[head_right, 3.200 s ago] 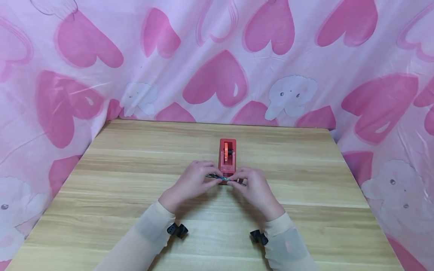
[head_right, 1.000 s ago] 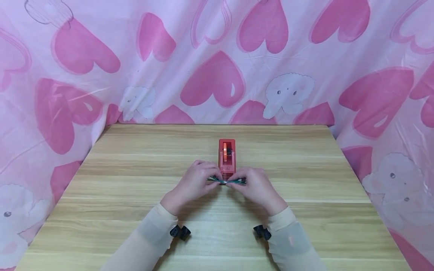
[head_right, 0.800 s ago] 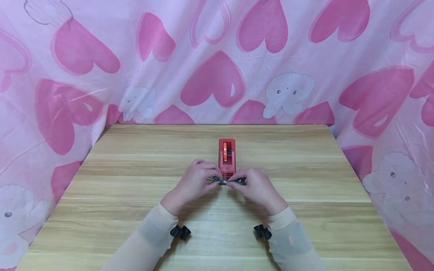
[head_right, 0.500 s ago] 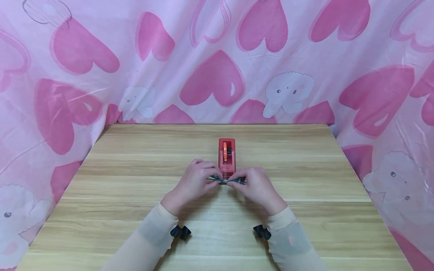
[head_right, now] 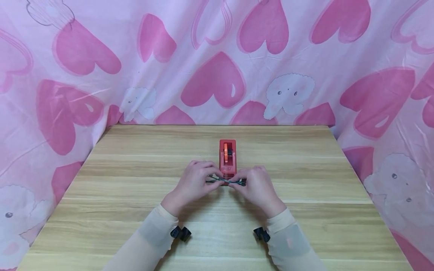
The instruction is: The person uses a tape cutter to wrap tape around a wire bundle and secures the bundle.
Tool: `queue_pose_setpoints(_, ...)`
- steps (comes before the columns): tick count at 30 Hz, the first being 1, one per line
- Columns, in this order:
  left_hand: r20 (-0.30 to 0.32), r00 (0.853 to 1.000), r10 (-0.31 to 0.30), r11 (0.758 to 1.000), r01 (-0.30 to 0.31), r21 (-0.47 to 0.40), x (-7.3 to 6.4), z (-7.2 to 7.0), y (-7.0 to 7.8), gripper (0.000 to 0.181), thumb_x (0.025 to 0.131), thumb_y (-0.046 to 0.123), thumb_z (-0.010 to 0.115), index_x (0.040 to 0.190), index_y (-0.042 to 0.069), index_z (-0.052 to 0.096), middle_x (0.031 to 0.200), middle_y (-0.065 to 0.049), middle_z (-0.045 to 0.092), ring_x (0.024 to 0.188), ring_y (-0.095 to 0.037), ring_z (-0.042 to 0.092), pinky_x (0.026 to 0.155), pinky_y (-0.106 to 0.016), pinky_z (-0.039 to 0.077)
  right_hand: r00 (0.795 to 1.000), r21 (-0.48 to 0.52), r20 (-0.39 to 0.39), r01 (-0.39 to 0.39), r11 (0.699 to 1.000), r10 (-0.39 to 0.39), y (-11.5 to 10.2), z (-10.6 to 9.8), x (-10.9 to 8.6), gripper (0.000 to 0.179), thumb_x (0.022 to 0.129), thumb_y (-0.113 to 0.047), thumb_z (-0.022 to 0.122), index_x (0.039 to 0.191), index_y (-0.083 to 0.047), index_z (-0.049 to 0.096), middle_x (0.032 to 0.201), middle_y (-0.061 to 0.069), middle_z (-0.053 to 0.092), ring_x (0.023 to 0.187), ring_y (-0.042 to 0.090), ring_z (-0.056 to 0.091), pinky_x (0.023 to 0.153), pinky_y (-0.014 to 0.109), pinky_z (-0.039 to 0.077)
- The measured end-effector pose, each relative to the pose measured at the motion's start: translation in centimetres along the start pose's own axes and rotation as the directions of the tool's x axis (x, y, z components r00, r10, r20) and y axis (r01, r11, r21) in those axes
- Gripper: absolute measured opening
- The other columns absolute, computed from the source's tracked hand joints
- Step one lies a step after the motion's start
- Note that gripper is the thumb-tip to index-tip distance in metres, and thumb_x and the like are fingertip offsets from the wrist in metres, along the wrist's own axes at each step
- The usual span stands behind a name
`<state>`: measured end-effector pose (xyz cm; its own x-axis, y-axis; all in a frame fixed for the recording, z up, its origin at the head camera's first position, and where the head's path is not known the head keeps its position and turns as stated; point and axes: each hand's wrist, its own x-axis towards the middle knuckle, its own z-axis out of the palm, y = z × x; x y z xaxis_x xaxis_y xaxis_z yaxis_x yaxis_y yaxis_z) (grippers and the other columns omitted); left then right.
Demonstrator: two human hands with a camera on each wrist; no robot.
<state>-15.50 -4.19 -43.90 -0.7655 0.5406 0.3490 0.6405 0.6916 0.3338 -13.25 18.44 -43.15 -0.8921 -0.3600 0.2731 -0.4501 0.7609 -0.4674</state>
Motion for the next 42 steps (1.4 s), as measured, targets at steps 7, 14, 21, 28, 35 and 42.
queue_pose_setpoints(7,0.039,0.998,-0.057,0.995,0.060,-0.083,-0.14,0.43,-0.43,0.012,0.091,0.040,0.078,0.096,0.029,0.079,0.092,0.016,0.069,0.079,-0.004,0.059,0.092,-0.038,0.048,0.999,-0.013,-0.028,0.023,1.000,-0.024,0.30,0.16,-0.22,0.009,0.080,-0.026,0.091,0.086,-0.026,0.084,0.085,-0.014,0.078,0.081,0.006,0.072,0.097,0.047,0.041)
queue_pose_setpoints(14,0.077,0.996,-0.042,0.990,0.052,-0.131,0.06,0.59,-0.69,0.010,0.093,0.035,0.077,0.093,0.026,0.080,0.092,0.014,0.072,0.080,-0.007,0.061,0.091,-0.038,0.049,0.999,-0.019,-0.046,0.025,1.000,-0.026,0.28,0.31,-0.11,0.010,0.079,-0.025,0.091,0.086,-0.026,0.084,0.084,-0.013,0.078,0.079,0.005,0.072,0.098,0.047,0.039)
queue_pose_setpoints(21,0.079,0.997,-0.002,0.996,0.009,-0.093,0.25,0.32,-0.53,0.008,0.092,0.032,0.079,0.091,0.025,0.081,0.095,0.014,0.074,0.093,-0.006,0.066,0.096,-0.038,0.048,0.999,-0.009,-0.039,-0.012,1.000,0.011,0.24,0.47,-0.11,0.010,0.079,-0.027,0.091,0.085,-0.027,0.083,0.085,-0.013,0.078,0.079,0.004,0.070,0.094,0.043,0.038)
queue_pose_setpoints(28,0.045,0.998,0.044,0.998,-0.042,-0.055,0.09,0.04,-0.35,0.006,0.087,0.029,0.084,0.092,0.025,0.084,0.094,0.014,0.073,0.095,-0.007,0.065,0.094,-0.035,0.048,0.998,0.007,-0.020,-0.066,0.998,0.067,0.34,0.59,-0.02,0.011,0.079,-0.028,0.092,0.085,-0.029,0.082,0.084,-0.014,0.078,0.070,0.003,0.061,0.087,0.038,0.036)
queue_pose_setpoints(35,0.025,0.999,0.045,0.998,-0.044,-0.046,0.00,-0.12,-0.24,0.009,0.087,0.028,0.085,0.094,0.024,0.085,0.094,0.013,0.073,0.093,-0.007,0.062,0.092,-0.033,0.049,0.992,0.063,0.026,-0.127,0.990,0.125,0.27,0.44,-0.11,0.010,0.084,-0.031,0.088,0.091,-0.027,0.082,0.085,-0.014,0.077,0.067,0.006,0.057,0.064,0.024,0.047)
queue_pose_setpoints(42,0.011,0.998,0.058,0.998,-0.058,-0.024,-0.04,0.09,-0.19,0.007,0.087,0.027,0.084,0.092,0.022,0.083,0.093,0.012,0.072,0.093,-0.008,0.063,0.092,-0.033,0.051,0.981,0.120,0.107,-0.177,0.977,0.164,0.41,0.25,-0.33,0.007,0.092,-0.034,0.079,0.094,-0.028,0.082,0.093,-0.011,0.077,0.071,0.009,0.056,0.065,0.025,0.045)
